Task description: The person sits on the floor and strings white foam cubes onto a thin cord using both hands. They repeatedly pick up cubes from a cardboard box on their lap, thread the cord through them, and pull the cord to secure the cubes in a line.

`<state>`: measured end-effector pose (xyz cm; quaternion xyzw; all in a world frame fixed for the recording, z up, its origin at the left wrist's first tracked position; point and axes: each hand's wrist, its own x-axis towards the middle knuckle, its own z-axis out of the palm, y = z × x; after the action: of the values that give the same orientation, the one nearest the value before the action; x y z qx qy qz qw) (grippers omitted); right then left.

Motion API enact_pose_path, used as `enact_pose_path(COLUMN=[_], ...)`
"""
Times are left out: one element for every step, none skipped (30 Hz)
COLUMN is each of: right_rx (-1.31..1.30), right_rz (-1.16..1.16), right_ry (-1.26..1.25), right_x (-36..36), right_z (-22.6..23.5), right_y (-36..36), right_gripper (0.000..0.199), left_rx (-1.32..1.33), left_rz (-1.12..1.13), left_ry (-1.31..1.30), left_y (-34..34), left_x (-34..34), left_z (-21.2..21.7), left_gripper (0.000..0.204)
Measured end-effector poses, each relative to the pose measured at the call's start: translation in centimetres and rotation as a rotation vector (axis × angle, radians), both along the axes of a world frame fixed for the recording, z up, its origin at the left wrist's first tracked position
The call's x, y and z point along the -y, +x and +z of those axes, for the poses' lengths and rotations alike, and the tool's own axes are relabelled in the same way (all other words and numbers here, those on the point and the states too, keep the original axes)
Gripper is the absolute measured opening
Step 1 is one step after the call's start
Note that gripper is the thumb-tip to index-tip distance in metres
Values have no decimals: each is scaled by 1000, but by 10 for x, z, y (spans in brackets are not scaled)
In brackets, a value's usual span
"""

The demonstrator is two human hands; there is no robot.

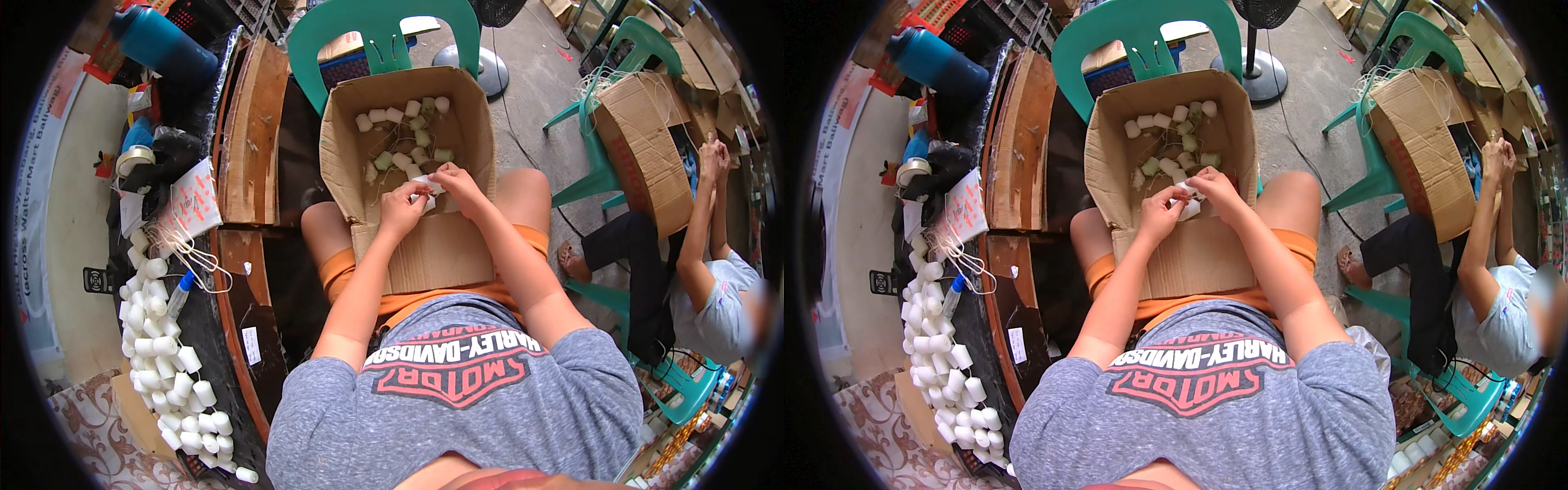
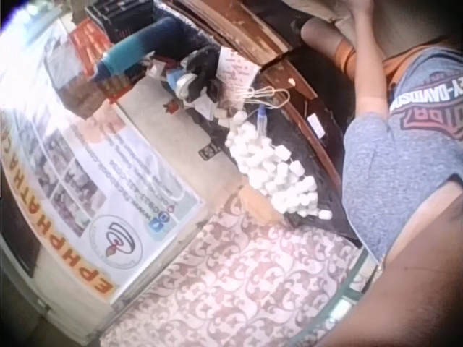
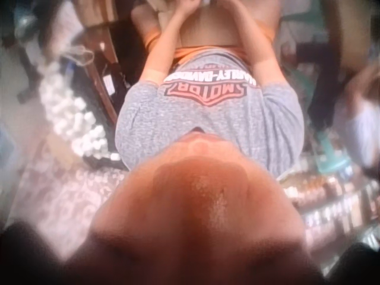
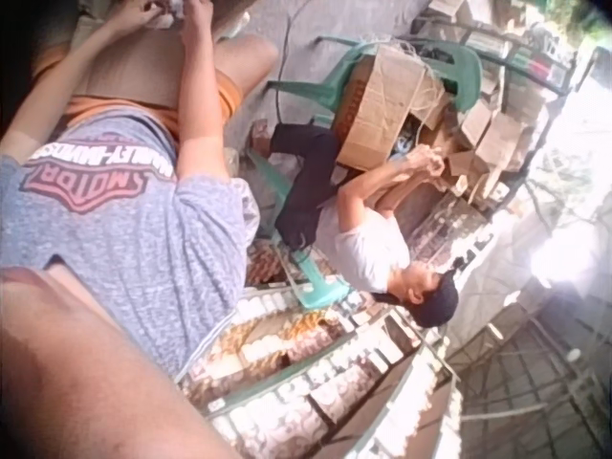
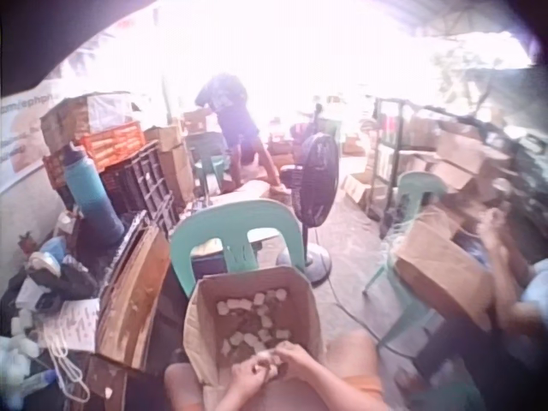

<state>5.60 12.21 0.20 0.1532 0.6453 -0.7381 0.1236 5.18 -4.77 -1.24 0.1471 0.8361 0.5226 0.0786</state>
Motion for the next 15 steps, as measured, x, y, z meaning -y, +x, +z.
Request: enact_pose_path(right_rx=[6,15,22,32,181,195,206,218,156,93,30,14,-3,-20,-2], right_rz=[-59,-84,-110,-124,-39,-38,-43,-48,-58,-67,-77,-56,-32,-8,-8], right_ry=[-127,-244,-361,-481,-521,-515,-509,-504,-485,-467,-449,-478,-503,-528,-488], right_x=[-2,-5,-8,-8,-20,-20,-20,-20,-19,-15,-12,-10,-8,-6,-4], right_z=[-5,-9,-12,-12,-7,-7,-8,-9,-12,-14,-16,-17,-14,-10,-8], right_y=[-2,-2,-2,-3,-1,-1,0,0,-1,-3,-4,-2,-1,1,1], right_gripper=[19,20,20,20,23,22,22,23,22,22,22,23,23,24,23], left_rx=[37,74,110,148,186,223,260,262,264,265,288,311,332,364,397], left_rz=[0,1,1,-15,-31,-47,-54,-56,-57,-58,-42,-27,-9,-2,5], left_ry=[-1,-2,-4,8,20,32,28,41,54,65,105,145,188,199,210], left_y=[-1,-2,-3,-4,-7,-9,-10,-10,-9,-9,-10,-12,-13,-13,-14], left_x=[-4,-7,-10,-9,-8,-6,-6,-7,-8,-7,-5,-3,-1,1,2], left_z=[1,3,4,1,-3,-6,-3,-1,0,1,-1,-3,-4,-5,-5], left_gripper=[20,20,19,18,17,16,13,12,11,10,9,8,8,8,7])
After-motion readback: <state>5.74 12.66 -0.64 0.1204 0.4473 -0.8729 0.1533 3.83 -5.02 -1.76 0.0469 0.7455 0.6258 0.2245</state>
